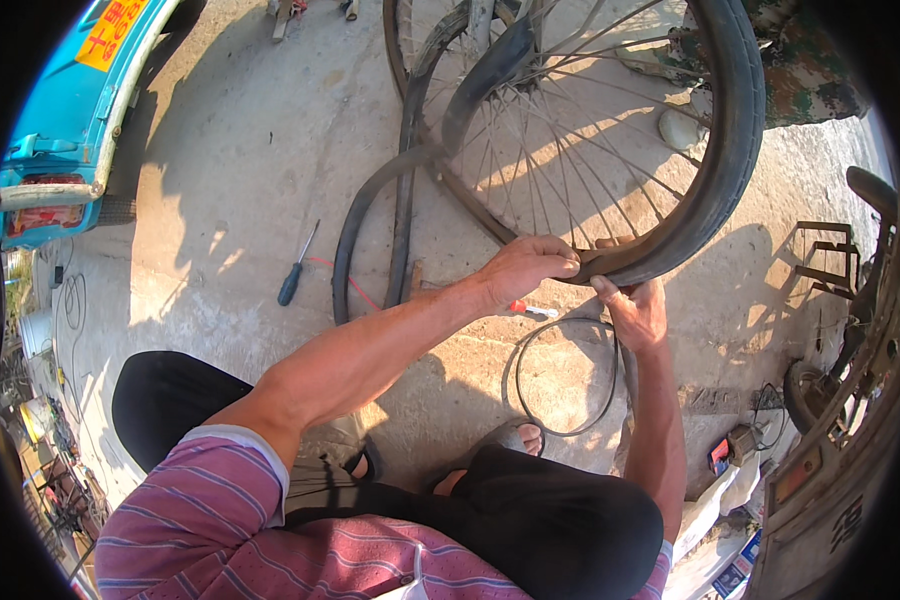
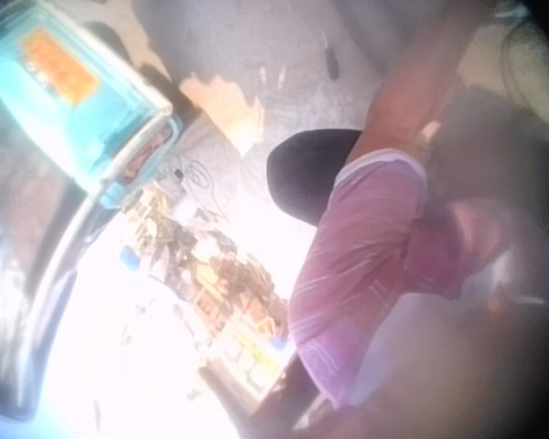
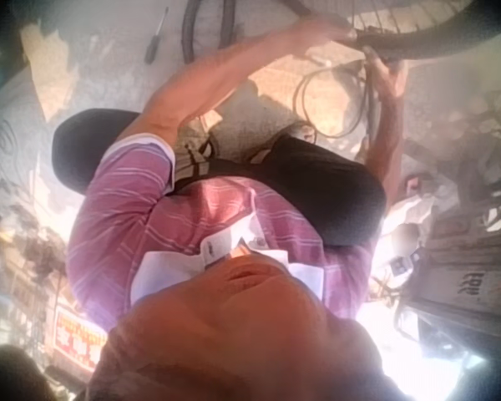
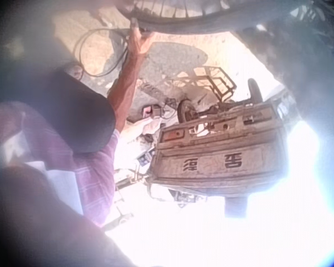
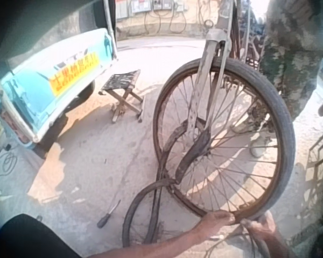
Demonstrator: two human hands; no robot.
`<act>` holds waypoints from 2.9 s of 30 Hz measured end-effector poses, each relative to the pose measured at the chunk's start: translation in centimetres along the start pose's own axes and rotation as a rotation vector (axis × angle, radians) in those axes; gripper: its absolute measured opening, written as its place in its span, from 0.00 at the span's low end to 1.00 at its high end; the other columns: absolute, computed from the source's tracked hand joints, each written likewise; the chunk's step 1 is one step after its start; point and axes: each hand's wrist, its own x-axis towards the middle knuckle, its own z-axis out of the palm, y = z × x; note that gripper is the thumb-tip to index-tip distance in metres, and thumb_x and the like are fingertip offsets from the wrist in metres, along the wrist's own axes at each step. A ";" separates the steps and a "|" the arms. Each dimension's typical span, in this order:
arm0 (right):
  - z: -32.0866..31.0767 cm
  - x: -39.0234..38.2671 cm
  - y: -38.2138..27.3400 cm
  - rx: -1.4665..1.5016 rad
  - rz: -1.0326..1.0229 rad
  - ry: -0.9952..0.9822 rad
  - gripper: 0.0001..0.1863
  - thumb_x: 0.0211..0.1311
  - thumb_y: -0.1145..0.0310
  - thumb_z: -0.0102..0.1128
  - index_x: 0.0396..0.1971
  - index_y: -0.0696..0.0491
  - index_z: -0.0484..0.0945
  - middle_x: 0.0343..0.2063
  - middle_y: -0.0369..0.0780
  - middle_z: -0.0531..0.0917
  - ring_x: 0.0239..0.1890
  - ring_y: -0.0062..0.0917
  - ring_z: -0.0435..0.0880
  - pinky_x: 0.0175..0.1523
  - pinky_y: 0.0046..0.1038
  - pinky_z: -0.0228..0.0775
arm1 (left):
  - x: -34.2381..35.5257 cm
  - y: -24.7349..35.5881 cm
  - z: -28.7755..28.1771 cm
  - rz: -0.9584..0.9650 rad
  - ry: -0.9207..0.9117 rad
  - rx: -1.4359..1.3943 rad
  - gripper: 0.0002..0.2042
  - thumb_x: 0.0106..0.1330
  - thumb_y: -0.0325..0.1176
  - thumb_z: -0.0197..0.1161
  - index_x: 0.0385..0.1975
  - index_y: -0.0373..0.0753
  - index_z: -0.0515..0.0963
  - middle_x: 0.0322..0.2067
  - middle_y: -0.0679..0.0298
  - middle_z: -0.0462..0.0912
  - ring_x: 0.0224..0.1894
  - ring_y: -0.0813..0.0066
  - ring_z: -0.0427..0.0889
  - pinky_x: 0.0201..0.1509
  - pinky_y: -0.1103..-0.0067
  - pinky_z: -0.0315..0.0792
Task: The person applies a patch to a bicycle inner tube, presses it down, and then uses a screwdriver to insert the tube into the tire. The person then works to seat the tire onto the wheel rim.
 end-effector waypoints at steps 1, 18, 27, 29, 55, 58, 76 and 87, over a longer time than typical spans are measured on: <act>0.0 0.0 -0.1 -0.020 -0.014 -0.004 0.35 0.65 0.61 0.75 0.65 0.61 0.69 0.57 0.44 0.81 0.58 0.28 0.80 0.63 0.33 0.73 | 0.0 0.1 0.2 0.032 0.002 0.024 0.15 0.69 0.41 0.66 0.42 0.34 0.85 0.38 0.66 0.84 0.44 0.77 0.78 0.50 0.77 0.70; 1.0 0.0 -0.7 0.017 -0.010 0.068 0.30 0.67 0.64 0.73 0.61 0.63 0.73 0.54 0.43 0.81 0.56 0.28 0.79 0.65 0.32 0.69 | 1.8 7.4 0.8 0.049 0.070 -0.140 0.19 0.72 0.45 0.63 0.32 0.32 0.86 0.30 0.64 0.85 0.35 0.76 0.80 0.43 0.74 0.73; 1.6 -0.8 0.7 0.134 -0.016 0.137 0.37 0.69 0.74 0.69 0.71 0.64 0.58 0.62 0.50 0.76 0.64 0.36 0.78 0.71 0.38 0.67 | 1.1 -0.5 -2.1 0.432 0.123 0.424 0.15 0.57 0.35 0.77 0.40 0.35 0.86 0.36 0.61 0.85 0.40 0.63 0.83 0.47 0.69 0.76; 1.4 -0.7 0.7 0.114 -0.009 0.132 0.36 0.69 0.72 0.69 0.70 0.65 0.59 0.62 0.50 0.77 0.63 0.35 0.78 0.71 0.37 0.67 | 0.6 -1.8 -2.1 0.596 0.173 0.730 0.23 0.49 0.36 0.81 0.45 0.40 0.83 0.41 0.62 0.82 0.49 0.53 0.81 0.55 0.64 0.74; 2.2 -1.1 1.7 0.042 0.015 0.263 0.39 0.68 0.60 0.74 0.69 0.64 0.64 0.60 0.46 0.80 0.61 0.30 0.79 0.68 0.33 0.69 | 1.1 1.0 -3.8 0.524 0.013 0.886 0.12 0.61 0.39 0.73 0.40 0.40 0.85 0.37 0.58 0.87 0.45 0.53 0.86 0.50 0.62 0.78; 2.0 -1.9 2.9 -0.008 0.127 0.273 0.36 0.68 0.58 0.74 0.66 0.61 0.68 0.56 0.44 0.82 0.56 0.27 0.80 0.62 0.30 0.72 | 0.0 5.0 -7.1 0.217 -0.039 0.730 0.10 0.64 0.38 0.71 0.37 0.37 0.85 0.34 0.60 0.89 0.40 0.62 0.88 0.47 0.67 0.79; 4.8 1.5 -13.7 0.034 0.366 -0.356 0.35 0.78 0.42 0.51 0.64 0.60 0.73 0.50 0.48 0.86 0.54 0.37 0.86 0.57 0.37 0.79 | -4.6 12.8 -2.1 0.146 -0.337 0.463 0.17 0.68 0.36 0.58 0.53 0.35 0.79 0.33 0.52 0.84 0.38 0.61 0.86 0.43 0.67 0.78; 2.0 0.6 -15.7 -0.102 0.340 -0.550 0.38 0.75 0.34 0.48 0.54 0.59 0.80 0.43 0.46 0.88 0.43 0.35 0.88 0.47 0.36 0.81 | -7.1 19.4 -5.0 0.330 -0.239 0.944 0.19 0.59 0.43 0.72 0.42 0.34 0.84 0.41 0.48 0.86 0.45 0.52 0.86 0.51 0.63 0.77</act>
